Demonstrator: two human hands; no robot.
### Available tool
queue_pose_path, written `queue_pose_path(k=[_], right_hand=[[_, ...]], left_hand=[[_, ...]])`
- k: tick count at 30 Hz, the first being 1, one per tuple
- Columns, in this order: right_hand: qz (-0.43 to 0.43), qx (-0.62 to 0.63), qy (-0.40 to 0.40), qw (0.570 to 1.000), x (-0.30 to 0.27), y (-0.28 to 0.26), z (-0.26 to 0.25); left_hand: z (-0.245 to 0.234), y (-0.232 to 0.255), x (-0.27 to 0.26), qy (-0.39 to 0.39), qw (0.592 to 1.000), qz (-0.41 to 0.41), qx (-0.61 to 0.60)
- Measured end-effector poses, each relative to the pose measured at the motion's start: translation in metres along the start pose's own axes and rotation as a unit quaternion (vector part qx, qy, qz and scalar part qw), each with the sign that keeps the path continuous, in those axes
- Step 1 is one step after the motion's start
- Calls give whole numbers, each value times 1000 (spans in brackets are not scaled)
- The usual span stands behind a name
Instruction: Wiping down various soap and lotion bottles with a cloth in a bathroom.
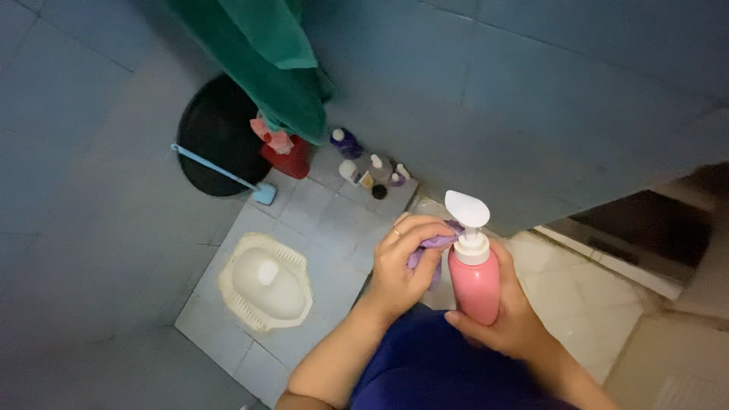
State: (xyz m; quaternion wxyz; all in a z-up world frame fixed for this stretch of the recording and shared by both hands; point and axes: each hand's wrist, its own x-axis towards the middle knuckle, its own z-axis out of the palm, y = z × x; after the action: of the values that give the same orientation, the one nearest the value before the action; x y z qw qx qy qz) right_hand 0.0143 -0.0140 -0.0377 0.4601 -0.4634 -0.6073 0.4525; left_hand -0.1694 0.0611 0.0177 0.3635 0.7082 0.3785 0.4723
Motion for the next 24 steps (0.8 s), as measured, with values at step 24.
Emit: queue_pose_path(k=[24], right_hand=[[6, -25, -22, 999, 62, 2, 125]], left_hand=[[-128, -64, -9, 12, 998, 64, 19]])
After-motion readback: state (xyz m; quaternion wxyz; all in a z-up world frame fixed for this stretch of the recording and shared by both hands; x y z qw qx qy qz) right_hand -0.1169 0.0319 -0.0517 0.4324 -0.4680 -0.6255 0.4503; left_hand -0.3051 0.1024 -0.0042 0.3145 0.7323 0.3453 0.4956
